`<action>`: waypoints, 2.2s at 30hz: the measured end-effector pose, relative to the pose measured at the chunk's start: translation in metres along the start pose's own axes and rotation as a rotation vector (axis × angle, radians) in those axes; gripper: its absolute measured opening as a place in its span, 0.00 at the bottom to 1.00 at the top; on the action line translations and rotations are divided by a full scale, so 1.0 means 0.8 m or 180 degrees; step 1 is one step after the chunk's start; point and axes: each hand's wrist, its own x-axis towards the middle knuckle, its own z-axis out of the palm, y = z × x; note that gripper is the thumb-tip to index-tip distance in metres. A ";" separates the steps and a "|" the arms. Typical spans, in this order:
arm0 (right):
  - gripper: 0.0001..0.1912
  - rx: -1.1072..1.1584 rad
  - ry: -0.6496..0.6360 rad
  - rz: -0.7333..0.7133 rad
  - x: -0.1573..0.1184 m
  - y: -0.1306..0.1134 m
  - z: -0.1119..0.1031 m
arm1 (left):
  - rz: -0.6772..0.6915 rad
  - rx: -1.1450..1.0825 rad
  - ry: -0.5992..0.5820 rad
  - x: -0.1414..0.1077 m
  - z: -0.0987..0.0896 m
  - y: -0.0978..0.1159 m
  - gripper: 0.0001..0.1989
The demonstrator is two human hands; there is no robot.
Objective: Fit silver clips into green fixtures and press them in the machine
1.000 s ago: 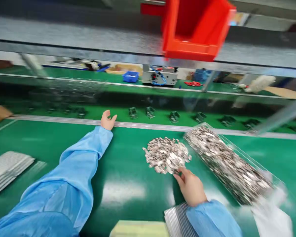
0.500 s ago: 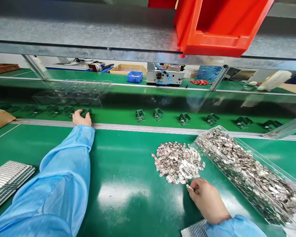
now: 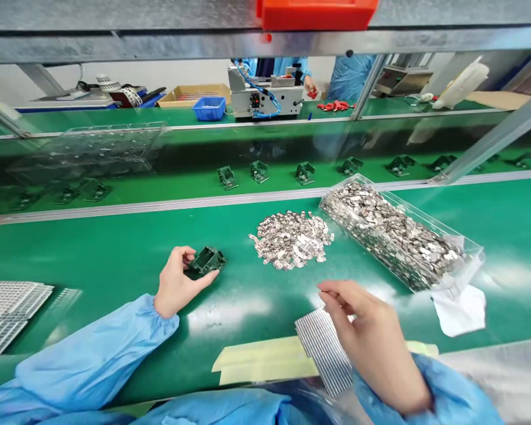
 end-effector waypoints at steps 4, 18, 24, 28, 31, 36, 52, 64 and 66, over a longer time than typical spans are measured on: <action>0.13 0.0539 0.0428 0.0501 -0.069 -0.012 -0.023 | 0.0939 -0.0487 -0.1088 0.000 -0.009 0.002 0.62; 0.14 0.2654 0.0189 0.1503 -0.139 -0.025 0.053 | 0.0725 -0.1761 -0.1424 -0.013 0.025 0.089 0.24; 0.10 0.2263 0.0978 0.1144 -0.132 -0.032 0.062 | -0.0381 -0.3211 -0.2517 -0.064 0.033 0.185 0.26; 0.06 0.2150 0.1089 0.1119 -0.138 -0.032 0.068 | -0.0449 -0.3438 -0.3021 -0.079 0.035 0.202 0.25; 0.07 0.1968 0.1184 0.1152 -0.140 -0.033 0.071 | -0.0360 -0.3444 -0.3135 -0.086 0.036 0.201 0.26; 0.08 0.1801 0.1292 0.1127 -0.139 -0.036 0.071 | -0.0184 -0.3315 -0.3085 -0.090 0.036 0.198 0.23; 0.11 0.2947 0.1298 0.1601 -0.139 -0.042 0.083 | -0.0098 -0.2884 -0.2507 -0.096 0.028 0.208 0.14; 0.11 0.3281 0.1664 0.1675 -0.144 -0.043 0.096 | -0.0547 -0.3109 -0.2744 -0.101 0.024 0.220 0.15; 0.11 0.3276 0.1772 0.1689 -0.148 -0.042 0.100 | -0.0652 -0.3172 -0.2826 -0.102 0.024 0.225 0.15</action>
